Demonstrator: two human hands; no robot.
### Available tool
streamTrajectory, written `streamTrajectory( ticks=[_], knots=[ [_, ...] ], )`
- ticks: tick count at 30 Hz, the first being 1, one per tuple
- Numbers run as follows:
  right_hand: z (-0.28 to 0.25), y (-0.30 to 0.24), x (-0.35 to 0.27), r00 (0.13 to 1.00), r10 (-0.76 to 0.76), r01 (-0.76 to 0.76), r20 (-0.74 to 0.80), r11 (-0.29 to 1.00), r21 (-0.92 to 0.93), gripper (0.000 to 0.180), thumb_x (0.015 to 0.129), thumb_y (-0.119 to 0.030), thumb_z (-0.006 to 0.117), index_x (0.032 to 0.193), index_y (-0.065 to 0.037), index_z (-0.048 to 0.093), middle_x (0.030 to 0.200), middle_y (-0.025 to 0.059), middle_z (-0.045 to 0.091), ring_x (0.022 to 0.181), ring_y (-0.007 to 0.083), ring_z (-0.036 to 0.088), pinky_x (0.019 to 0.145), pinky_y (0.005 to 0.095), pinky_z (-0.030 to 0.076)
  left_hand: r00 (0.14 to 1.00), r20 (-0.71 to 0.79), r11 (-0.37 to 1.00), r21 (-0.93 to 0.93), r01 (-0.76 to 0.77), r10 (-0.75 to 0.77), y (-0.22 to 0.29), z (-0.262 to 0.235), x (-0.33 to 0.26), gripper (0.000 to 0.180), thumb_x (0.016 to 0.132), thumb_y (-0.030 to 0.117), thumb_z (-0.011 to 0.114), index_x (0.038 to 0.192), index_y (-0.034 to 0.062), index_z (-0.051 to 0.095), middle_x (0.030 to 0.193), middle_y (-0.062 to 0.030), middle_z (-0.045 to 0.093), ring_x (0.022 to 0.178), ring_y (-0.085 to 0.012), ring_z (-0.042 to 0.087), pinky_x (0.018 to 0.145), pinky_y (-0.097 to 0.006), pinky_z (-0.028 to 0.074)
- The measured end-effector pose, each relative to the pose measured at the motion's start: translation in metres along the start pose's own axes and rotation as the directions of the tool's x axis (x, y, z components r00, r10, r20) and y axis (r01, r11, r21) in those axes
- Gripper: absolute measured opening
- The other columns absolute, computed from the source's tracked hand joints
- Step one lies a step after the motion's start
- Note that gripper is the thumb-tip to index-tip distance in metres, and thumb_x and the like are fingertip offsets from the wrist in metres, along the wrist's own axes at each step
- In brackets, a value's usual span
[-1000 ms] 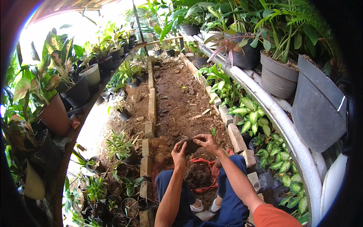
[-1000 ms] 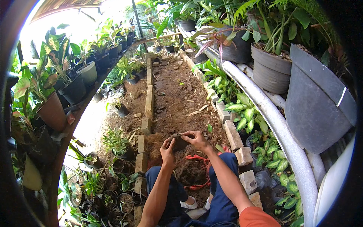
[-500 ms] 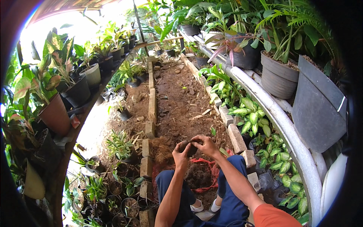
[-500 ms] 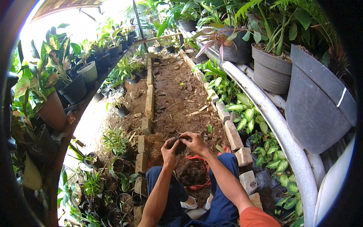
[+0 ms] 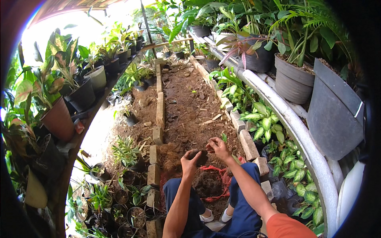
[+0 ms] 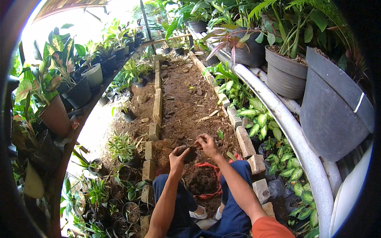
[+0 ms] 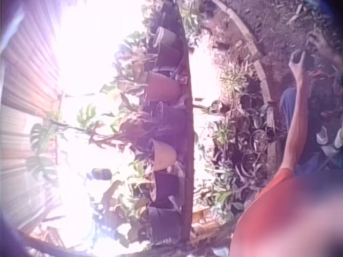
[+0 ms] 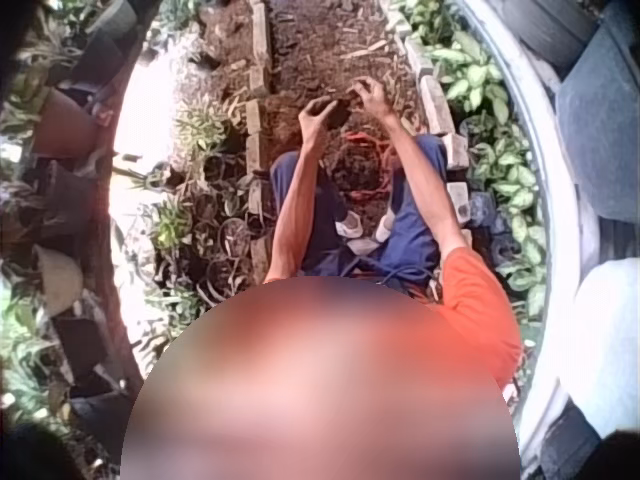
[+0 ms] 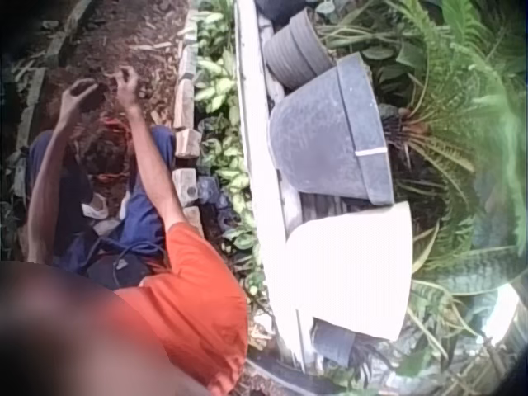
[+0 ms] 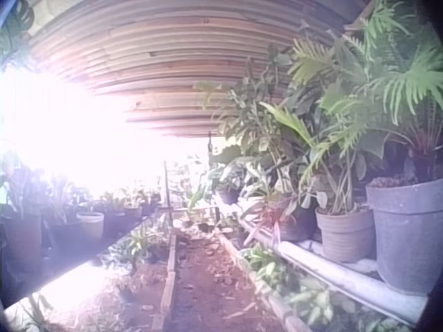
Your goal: The person sits in a garden area and repeatedly scoops soil from a red mesh bag, then rolls and shapes it into compact balls using both hands. The person occasionally picks up a small sprout and places it into the soil ball before continuing to form more.
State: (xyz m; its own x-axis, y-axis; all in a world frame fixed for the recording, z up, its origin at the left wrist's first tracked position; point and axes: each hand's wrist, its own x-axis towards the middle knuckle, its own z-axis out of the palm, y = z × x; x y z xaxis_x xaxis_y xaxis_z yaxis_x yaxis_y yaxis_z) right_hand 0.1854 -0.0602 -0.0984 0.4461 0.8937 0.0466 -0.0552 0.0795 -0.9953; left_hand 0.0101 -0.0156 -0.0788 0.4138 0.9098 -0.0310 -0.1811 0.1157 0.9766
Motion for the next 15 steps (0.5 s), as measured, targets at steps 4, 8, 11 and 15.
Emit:
streamTrajectory(
  ticks=[4,8,11,15],
  knots=[
    [-0.028,0.021,0.005,0.985,0.173,-0.158,-0.008,0.880,-0.447,0.032,0.083,-0.029,0.069,0.089,0.001,0.064,0.079,0.0114,0.068,0.069,0.0186,0.065,0.064,0.0320,0.052,1.000,-0.027,1.000,0.030,0.009,-0.008,0.001,-0.005,0.000,0.030,0.082,0.018,0.075,0.102,-0.0022,0.065,0.091,-0.0066,0.066,0.081,-0.0128,0.061,0.073,-0.028,0.050],
    [-0.044,0.029,-0.005,0.849,0.521,-0.116,0.090,0.350,-0.930,0.043,0.077,-0.037,0.073,0.066,0.004,0.065,0.066,0.0128,0.066,0.056,0.0205,0.063,0.059,0.0347,0.051,0.998,-0.062,0.999,0.033,0.009,-0.007,0.000,-0.010,0.003,0.030,0.083,0.019,0.073,0.102,-0.0023,0.066,0.091,-0.0055,0.067,0.082,-0.0119,0.060,0.075,-0.027,0.048],
    [-0.042,0.028,-0.005,0.819,0.562,-0.137,0.117,0.388,-0.911,0.044,0.077,-0.038,0.072,0.062,0.003,0.066,0.062,0.0117,0.065,0.053,0.0195,0.061,0.057,0.0351,0.051,0.997,-0.077,0.999,0.038,0.003,0.000,-0.001,-0.009,0.004,0.029,0.084,0.021,0.072,0.101,-0.0019,0.067,0.091,-0.0051,0.067,0.082,-0.0119,0.059,0.076,-0.028,0.047],
    [-0.037,0.019,-0.007,0.771,0.631,-0.089,0.087,0.241,-0.966,0.043,0.078,-0.037,0.069,0.060,0.002,0.065,0.061,0.0106,0.065,0.055,0.0202,0.062,0.058,0.0356,0.051,0.994,-0.095,0.997,0.048,0.057,-0.052,-0.001,-0.007,0.001,0.028,0.084,0.021,0.071,0.100,-0.0020,0.067,0.091,-0.0048,0.066,0.082,-0.0117,0.059,0.075,-0.028,0.046]
  ],
)
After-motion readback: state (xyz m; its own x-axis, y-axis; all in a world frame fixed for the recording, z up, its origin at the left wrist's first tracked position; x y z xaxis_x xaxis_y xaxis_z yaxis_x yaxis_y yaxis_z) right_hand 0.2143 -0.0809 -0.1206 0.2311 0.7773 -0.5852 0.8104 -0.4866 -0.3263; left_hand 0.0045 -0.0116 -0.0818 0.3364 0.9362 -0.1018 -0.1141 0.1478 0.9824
